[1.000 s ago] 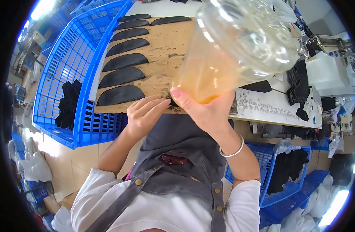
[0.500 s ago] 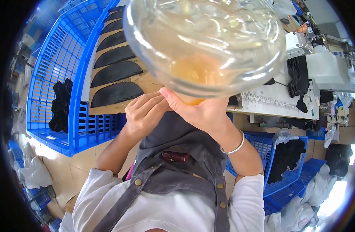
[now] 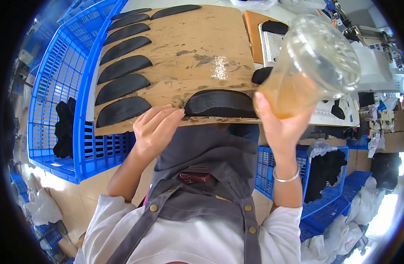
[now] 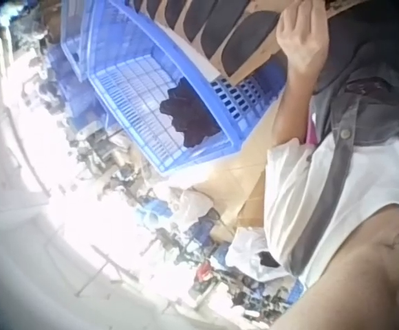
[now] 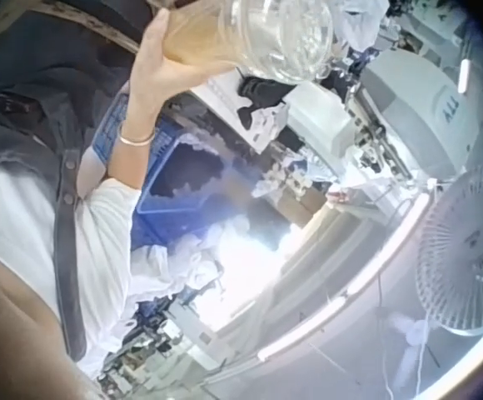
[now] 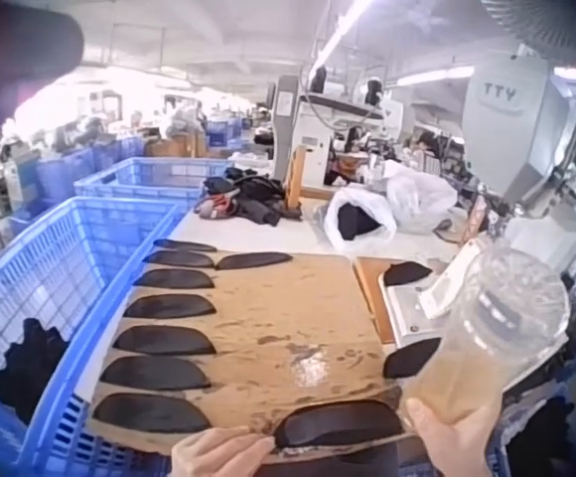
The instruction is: Applying glue to shoe components and arranging them on a workbench.
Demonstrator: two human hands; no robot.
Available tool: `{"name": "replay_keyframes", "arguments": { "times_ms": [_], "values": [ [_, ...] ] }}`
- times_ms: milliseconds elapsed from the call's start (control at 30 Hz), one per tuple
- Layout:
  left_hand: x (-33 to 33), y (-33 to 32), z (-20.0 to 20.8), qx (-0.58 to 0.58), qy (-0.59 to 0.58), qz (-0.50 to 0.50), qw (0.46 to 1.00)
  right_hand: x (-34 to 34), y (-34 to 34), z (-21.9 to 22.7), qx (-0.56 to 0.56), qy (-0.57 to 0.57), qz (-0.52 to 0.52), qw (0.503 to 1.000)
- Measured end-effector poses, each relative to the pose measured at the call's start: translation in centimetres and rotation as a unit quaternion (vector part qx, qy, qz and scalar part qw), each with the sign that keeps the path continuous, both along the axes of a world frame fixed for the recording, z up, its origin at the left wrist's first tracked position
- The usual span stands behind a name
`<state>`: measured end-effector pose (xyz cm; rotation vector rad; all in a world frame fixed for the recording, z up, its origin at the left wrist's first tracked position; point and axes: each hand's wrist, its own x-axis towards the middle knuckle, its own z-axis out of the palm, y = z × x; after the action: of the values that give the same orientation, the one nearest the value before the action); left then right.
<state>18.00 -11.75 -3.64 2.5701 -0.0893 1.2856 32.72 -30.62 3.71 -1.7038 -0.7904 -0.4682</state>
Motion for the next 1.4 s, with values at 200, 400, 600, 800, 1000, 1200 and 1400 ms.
{"name": "replay_keyframes", "arguments": {
  "times_ms": [200,400,600,800,1000,1200,1400],
  "values": [
    [0.1,0.0,0.5,-0.019,0.003,-0.005,1.0,-1.9,0.0,2.0,0.093,0.012,0.048,0.994],
    [0.0,-0.5,1.2,-0.034,0.021,0.002,0.999,-4.3,6.5,0.0,-0.055,-0.103,0.216,0.969],
    [0.2,-0.7,1.4,-0.026,0.031,0.007,0.999,-3.2,4.4,-0.6,-0.004,0.003,0.161,0.987],
    [0.2,-0.7,1.6,-0.065,0.031,0.002,0.997,0.2,-3.0,-0.4,-0.05,-0.007,-0.004,0.999],
    [1.7,-2.1,6.0,-0.052,0.117,-0.009,0.992,1.6,-8.5,-1.0,0.149,0.043,-0.074,0.985],
    [5.9,-4.3,7.9,-0.036,0.235,-0.088,0.967,0.5,-8.8,-2.5,0.332,0.277,0.214,0.876],
    [7.3,-4.0,8.2,-0.041,0.261,-0.104,0.959,0.3,-9.0,-3.3,0.293,0.287,0.227,0.883]
  ]
}}
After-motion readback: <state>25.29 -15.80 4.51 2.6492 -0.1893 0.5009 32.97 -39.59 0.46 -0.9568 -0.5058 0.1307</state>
